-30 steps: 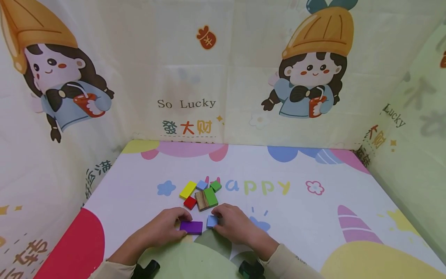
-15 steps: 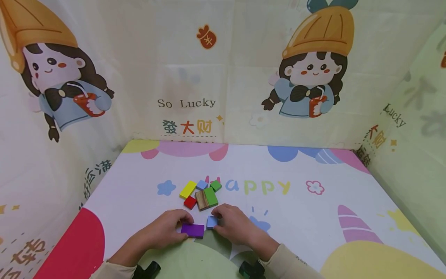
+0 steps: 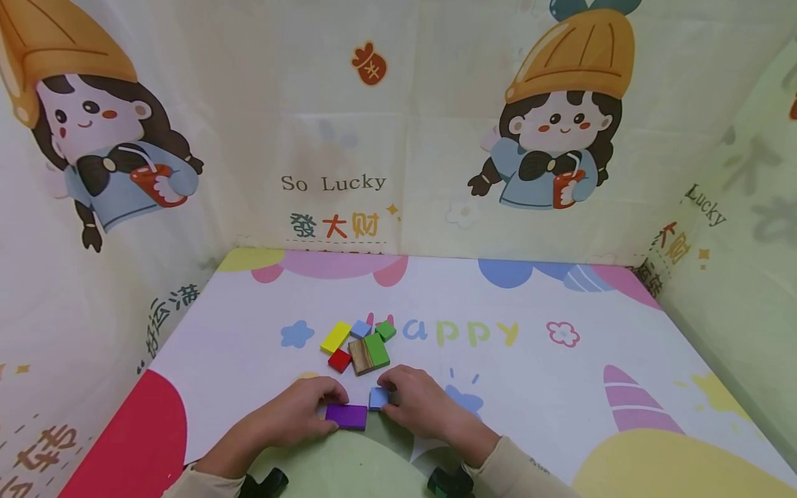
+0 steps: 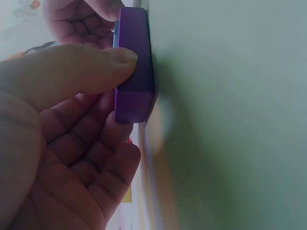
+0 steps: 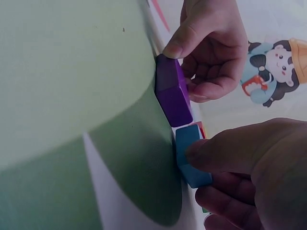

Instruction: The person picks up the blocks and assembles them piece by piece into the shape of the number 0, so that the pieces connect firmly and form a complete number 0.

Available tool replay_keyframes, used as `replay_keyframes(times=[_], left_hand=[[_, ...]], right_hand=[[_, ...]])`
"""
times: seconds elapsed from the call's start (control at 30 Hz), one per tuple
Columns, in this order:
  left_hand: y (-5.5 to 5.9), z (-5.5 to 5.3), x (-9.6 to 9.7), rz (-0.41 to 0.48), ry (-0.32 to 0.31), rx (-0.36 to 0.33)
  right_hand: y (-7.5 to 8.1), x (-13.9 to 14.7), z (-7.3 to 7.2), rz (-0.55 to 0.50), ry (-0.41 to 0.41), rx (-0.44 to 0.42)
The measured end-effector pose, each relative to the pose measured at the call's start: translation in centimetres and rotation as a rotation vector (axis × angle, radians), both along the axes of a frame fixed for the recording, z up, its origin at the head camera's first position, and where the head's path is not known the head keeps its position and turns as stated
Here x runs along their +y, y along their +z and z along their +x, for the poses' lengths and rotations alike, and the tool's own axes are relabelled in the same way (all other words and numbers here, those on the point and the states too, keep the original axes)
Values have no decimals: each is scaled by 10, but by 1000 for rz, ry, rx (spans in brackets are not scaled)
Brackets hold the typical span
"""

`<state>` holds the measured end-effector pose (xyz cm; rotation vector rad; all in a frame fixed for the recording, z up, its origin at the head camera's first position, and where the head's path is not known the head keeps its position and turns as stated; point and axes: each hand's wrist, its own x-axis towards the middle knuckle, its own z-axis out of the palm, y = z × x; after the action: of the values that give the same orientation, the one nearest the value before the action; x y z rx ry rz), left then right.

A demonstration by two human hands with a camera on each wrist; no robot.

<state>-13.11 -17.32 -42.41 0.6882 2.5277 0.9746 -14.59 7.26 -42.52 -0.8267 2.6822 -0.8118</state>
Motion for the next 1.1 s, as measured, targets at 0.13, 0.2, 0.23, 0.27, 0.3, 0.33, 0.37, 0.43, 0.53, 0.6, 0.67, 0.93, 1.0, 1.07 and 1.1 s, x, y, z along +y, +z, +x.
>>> replay_keyframes(times=[0.13, 0.2, 0.23, 0.27, 0.3, 0.33, 0.37, 0.43, 0.53, 0.6, 0.67, 0.93, 1.0, 1.07, 1.1], left_hand=[[1, 1, 1, 6, -1, -28], [2, 1, 2, 8, 2, -46], [2, 2, 2, 7, 3, -55], [2, 2, 2, 6, 5, -64], [3, 2, 2, 6, 6, -71], [3, 2, 2, 7, 7, -76], [3, 2, 2, 7, 7, -77], [2, 2, 2, 7, 5, -72], [1, 2, 2, 13, 1, -69], [1, 2, 2, 16, -2, -70], [1, 3, 3, 18, -5, -70], [2, 5, 4, 6, -1, -86], [2, 5, 5, 4, -2, -82], [2, 6, 5, 3, -4, -77], [2, 6, 5, 2, -4, -74]], right_hand=[[-1, 0, 0, -2, 13, 31], [-1, 0, 0, -1, 18, 46], [-1, 0, 0, 0, 17, 44], [-1, 0, 0, -2, 18, 43], [-2, 0, 0, -2, 19, 44], [-2, 0, 0, -3, 19, 43], [-3, 0, 0, -2, 18, 41], [-4, 0, 0, -2, 20, 43], [-4, 0, 1, -2, 23, 50], [-4, 0, 1, -1, 22, 54], [-3, 0, 1, -4, 21, 52], [-2, 0, 3, -5, 28, 50], [-2, 0, 3, 0, 25, 40], [-1, 0, 4, 4, 20, 28], [-1, 0, 4, 5, 18, 24]])
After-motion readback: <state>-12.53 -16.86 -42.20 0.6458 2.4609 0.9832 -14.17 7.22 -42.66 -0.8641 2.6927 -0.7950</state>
